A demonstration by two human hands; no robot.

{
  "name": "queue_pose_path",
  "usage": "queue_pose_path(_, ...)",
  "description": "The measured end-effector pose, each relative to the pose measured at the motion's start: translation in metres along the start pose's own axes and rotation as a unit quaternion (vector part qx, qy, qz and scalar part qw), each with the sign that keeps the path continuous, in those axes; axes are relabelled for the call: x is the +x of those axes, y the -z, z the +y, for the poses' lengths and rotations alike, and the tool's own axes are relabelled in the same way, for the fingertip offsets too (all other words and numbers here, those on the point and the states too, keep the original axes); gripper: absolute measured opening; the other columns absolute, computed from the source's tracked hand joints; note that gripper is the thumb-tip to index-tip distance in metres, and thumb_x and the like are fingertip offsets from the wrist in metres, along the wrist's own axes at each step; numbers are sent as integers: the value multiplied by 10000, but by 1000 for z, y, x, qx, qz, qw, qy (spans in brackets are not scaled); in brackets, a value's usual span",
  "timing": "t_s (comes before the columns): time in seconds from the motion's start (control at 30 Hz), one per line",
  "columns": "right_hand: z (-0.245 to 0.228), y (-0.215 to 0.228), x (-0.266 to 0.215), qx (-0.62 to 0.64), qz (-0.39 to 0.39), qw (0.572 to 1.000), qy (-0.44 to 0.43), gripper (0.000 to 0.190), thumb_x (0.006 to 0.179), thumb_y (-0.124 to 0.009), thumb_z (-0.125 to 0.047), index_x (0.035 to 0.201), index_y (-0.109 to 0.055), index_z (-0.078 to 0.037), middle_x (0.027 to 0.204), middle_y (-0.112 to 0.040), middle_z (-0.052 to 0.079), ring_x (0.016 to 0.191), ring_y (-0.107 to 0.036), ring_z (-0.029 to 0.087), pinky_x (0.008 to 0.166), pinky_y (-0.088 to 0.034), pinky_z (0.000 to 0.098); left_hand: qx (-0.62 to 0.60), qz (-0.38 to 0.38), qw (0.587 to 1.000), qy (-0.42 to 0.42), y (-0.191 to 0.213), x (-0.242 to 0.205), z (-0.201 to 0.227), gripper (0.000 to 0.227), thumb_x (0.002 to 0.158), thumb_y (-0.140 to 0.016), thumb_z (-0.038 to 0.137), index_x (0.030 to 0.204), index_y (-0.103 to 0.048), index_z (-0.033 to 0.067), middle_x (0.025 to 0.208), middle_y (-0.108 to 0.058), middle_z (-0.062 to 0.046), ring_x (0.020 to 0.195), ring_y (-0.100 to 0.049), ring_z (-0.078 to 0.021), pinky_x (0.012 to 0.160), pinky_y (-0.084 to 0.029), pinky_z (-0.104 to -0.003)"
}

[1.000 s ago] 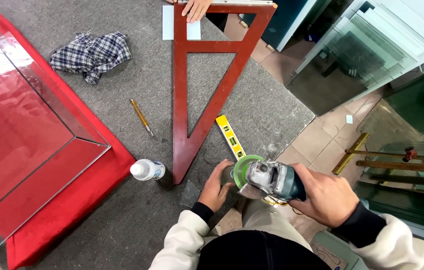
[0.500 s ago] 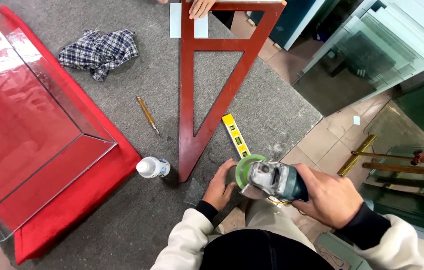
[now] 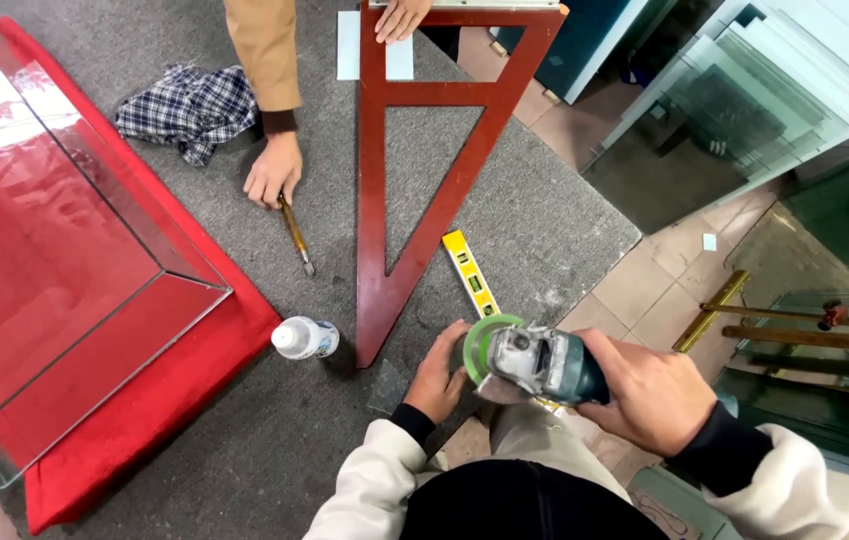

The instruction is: Smoothing the sharp edges of a cut glass bottle using an angle grinder and checking for a level finish with a spirit level.

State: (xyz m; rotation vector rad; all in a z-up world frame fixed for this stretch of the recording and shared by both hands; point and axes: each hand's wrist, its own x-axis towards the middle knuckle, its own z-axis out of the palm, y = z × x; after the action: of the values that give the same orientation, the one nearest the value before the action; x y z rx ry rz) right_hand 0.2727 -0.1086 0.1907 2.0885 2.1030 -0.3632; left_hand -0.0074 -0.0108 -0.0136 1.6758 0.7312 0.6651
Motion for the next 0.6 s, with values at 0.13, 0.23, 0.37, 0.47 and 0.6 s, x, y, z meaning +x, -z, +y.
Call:
queue_pose_path(0.13, 14, 0, -16, -15, -75, 997, -10, 792, 827, -765, -720, 1435, -420, -348, 1024, -803, -62, 802, -809, 313, 606, -626, 538, 0, 11, 1000, -21, 0, 0, -4, 494, 1087, -562, 124, 1570, -463, 159, 1653, -503, -202, 1545, -498, -411, 1244, -419, -556)
queue_pose_path(0.23, 42, -6, -39, 4, -51, 990, -130, 908, 684, -862, -773, 1443, -495, -435, 939, -879, -21, 813, -877, 308, 762, -713, 489, 43, 50, 998, 11, 1, 7, 2, 537, 1098, -560, 443, 1525, -528, 119, 1512, -638, -145, 1394, -625, -354, 1119, -488, -514)
queue_pose_path(0.37, 54, 24, -51, 164, 7, 949, -267, 914, 579, -1015, -570, 1383, -660, -318, 1077, -926, -39, 949, -912, 247, 830, -666, 374, -15, 89, 996, 13, 8, 17, 45, 537, 1099, -580, 348, 1540, -528, 46, 1477, -669, -160, 1350, -659, -315, 1108, -507, -439)
queue_pose_path(0.47, 58, 35, -60, 316, 50, 868, -380, 872, 656, -997, -282, 1475, -726, -150, 1220, -894, 73, 1077, -800, 217, 980, -568, 357, -64, 120, 989, 58, 14, 22, 101, 490, 1087, -569, 410, 1446, -620, 81, 1315, -752, -80, 1191, -711, -221, 1027, -515, -363)
queue_pose_path(0.6, 70, 13, -73, 548, 151, 745, -348, 242, 891, -853, 2, 1087, -752, 101, 857, -816, 268, 759, -699, 330, 740, -543, 441, -157, 128, 975, 94, 20, 21, 151, 520, 1074, -537, 443, 1410, -684, 76, 1235, -774, -53, 1157, -708, -173, 1035, -508, -325)
